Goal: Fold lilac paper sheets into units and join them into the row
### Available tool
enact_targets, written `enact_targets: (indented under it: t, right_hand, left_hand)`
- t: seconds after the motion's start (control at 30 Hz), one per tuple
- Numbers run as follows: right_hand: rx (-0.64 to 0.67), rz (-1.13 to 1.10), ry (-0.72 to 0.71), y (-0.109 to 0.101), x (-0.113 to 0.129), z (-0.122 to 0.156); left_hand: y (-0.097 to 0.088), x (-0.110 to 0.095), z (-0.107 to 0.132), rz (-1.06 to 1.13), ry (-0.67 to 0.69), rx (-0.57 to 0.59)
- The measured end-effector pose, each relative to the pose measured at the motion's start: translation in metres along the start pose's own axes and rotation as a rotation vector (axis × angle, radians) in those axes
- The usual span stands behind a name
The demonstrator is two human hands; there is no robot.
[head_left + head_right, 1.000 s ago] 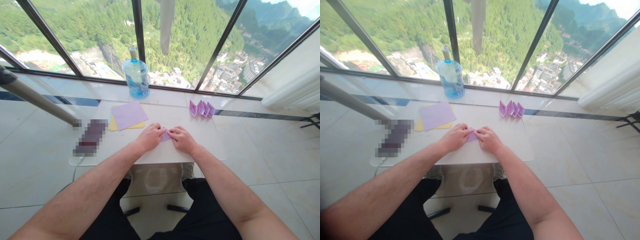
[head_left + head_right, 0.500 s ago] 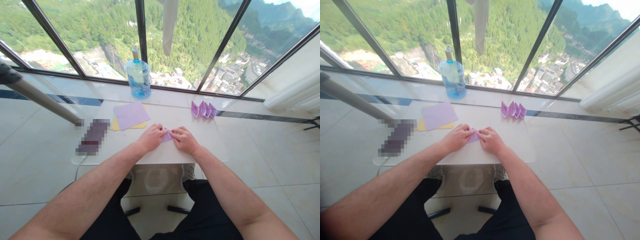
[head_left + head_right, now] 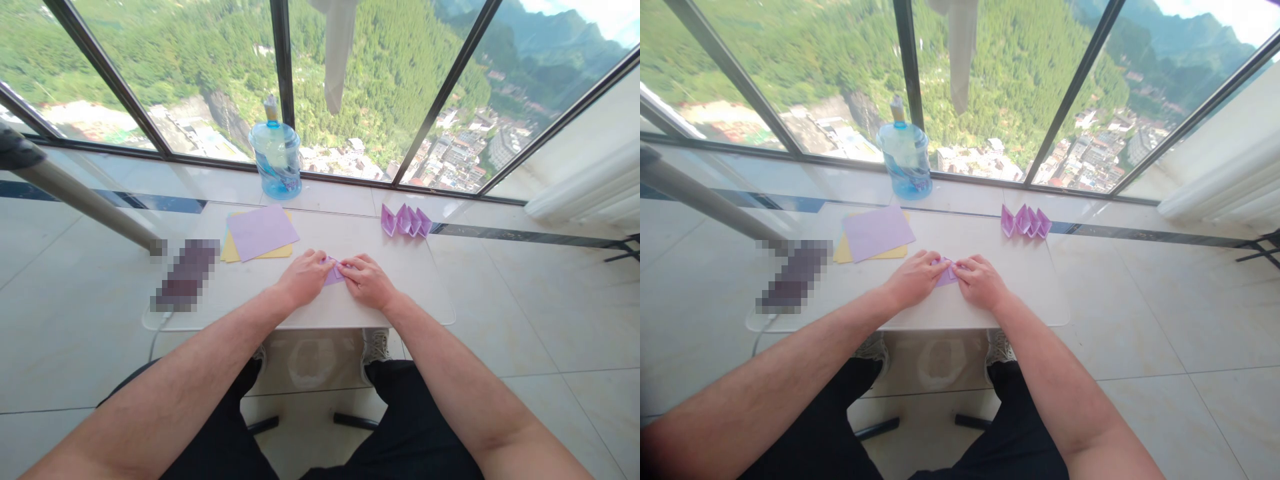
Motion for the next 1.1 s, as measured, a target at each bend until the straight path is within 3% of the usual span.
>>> enact_targets:
  t: [0.17, 0.53, 0.9, 1.1]
  right_hand:
    - [-0.005, -0.01, 0.016, 0.0, 0.0, 0.0]
    - [0.041, 0.062, 0.019, -0.002, 0.002, -0.001]
    - [0.123, 0.161, 0.045, -0.01, 0.01, -0.006]
    - [0.118, 0.136, 0.095, -0.008, 0.007, -0.007]
  left_hand:
    - [-0.002, -0.01, 0.005, -0.01, 0.007, 0.028]
    - [-0.003, -0.009, 0.005, -0.016, -0.008, -0.047]
    - [0.008, -0.015, -0.003, 0.095, -0.232, -0.156]
    - [0.012, -0.011, -0.002, 0.166, -0.279, -0.207]
Point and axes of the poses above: each hand's wrist, its own z-axis away from the middle knuckle, its own y-axis out of the palm, x = y × z, the point moved 2 cm from there along -z, towards the middle knuckle, and after that the axes turned 13 degrees about -x, right-handed, at the moved point
